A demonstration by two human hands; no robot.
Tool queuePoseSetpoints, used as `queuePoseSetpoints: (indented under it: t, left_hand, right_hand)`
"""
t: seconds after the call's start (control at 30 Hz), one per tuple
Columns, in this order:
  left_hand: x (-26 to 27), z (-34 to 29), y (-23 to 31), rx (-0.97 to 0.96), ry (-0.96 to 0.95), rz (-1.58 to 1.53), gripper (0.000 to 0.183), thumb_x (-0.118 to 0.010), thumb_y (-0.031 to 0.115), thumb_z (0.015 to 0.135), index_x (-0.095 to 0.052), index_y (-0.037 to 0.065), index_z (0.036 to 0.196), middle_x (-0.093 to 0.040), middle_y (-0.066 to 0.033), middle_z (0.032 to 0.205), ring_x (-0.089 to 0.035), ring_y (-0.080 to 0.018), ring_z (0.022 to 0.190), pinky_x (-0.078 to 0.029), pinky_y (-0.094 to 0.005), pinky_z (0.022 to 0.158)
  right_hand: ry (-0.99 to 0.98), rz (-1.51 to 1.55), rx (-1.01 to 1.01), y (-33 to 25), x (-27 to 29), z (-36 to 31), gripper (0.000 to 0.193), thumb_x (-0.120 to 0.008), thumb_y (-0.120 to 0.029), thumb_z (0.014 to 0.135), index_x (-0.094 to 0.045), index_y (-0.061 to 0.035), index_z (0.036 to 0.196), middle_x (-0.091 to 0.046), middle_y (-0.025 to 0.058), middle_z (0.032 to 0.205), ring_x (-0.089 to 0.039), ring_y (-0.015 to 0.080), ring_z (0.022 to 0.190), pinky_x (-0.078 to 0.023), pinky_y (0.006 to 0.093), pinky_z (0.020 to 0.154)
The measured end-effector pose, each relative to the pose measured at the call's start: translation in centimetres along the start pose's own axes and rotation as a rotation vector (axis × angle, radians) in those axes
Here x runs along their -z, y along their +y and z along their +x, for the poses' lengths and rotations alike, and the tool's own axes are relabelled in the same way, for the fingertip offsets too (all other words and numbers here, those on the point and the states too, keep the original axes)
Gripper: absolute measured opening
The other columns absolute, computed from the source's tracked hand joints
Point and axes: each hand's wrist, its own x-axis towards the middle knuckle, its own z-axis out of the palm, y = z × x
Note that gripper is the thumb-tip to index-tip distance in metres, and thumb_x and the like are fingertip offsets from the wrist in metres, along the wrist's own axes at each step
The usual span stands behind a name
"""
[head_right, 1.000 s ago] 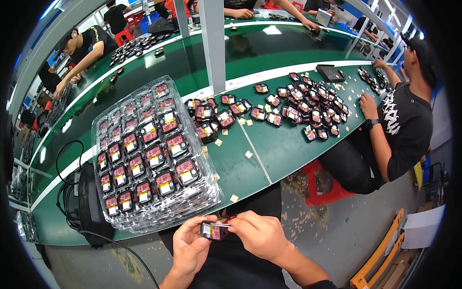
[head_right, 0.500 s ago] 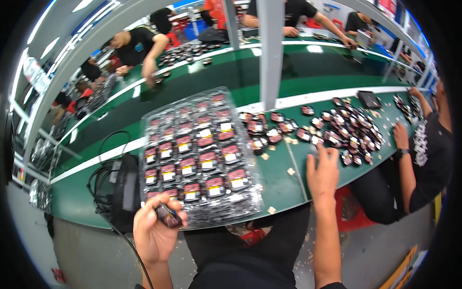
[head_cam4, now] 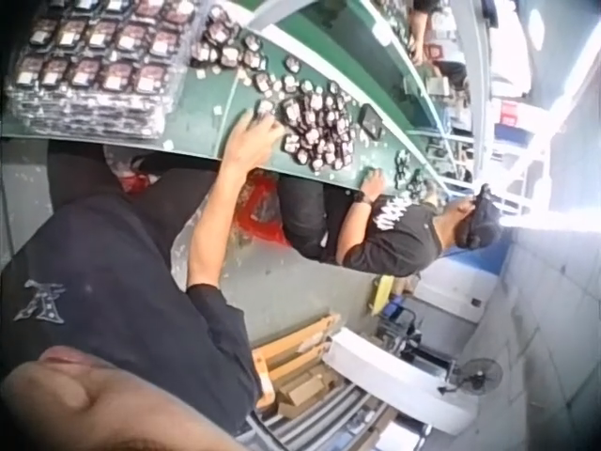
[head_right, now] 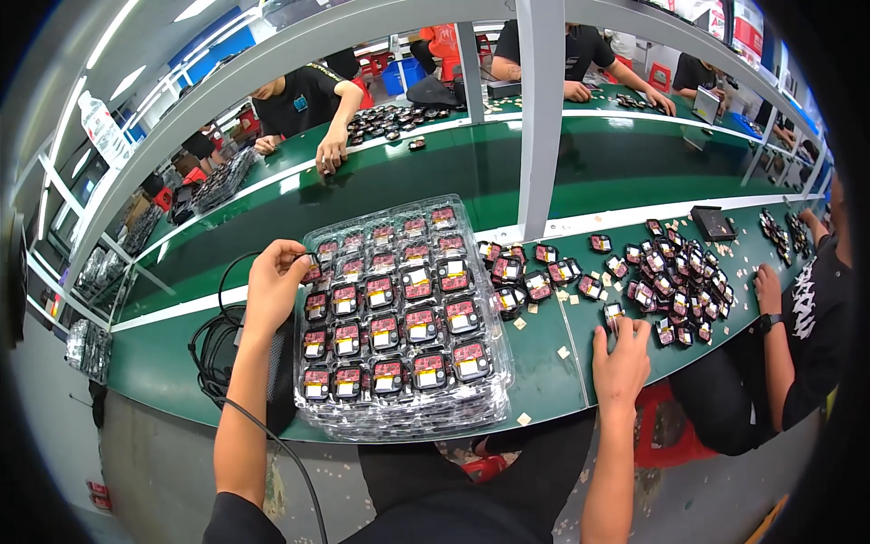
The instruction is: The recorder uses a toothpick-like tool to apply adhesive or manipulate small components on a series of electronic device cases.
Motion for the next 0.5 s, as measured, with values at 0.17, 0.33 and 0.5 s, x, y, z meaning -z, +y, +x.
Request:
queuePoseSetpoints:
  t: [0.17,0.33,0.5]
  left_hand:
    - [-1.1,-0.5,-1.4,-0.215,0.037,0.310,0.017,-0.075,0.011,0.089,-0.071,0.000,0.102,-0.069,-0.0186,0.114,-0.066,-0.0348,0.111,-0.049,-0.0430,0.098]
    - [-1.8,-1.2,-1.4,-0.269,0.092,0.380,0.018,-0.074,0.013,0.091,-0.070,0.002,0.105,-0.064,-0.0192,0.127,-0.061,-0.0373,0.120,-0.049,-0.0443,0.100]
    - [-1.9,-1.2,-0.6,-0.317,0.093,0.422,0.014,-0.073,0.010,0.091,-0.070,0.001,0.101,-0.064,-0.0208,0.125,-0.062,-0.0404,0.117,-0.050,-0.0449,0.099]
  right_hand:
    - [0.000,0.003,0.000,0.3,0.0,0.0,0.024,-0.073,-0.021,0.092,-0.064,-0.0060,0.109,-0.059,0.0146,0.113,-0.068,0.0401,0.090,-0.053,0.0500,0.076]
    - [-0.020,0.005,0.014,-0.1,0.0,0.1,0.025,-0.074,-0.023,0.091,-0.063,-0.0065,0.107,-0.059,0.0146,0.115,-0.068,0.0411,0.088,-0.053,0.0503,0.074]
    - [-0.021,0.020,0.034,0.1,0.1,-0.1,0.023,-0.075,-0.023,0.090,-0.063,-0.0069,0.101,-0.061,0.0107,0.115,-0.068,0.0389,0.087,-0.052,0.0498,0.074]
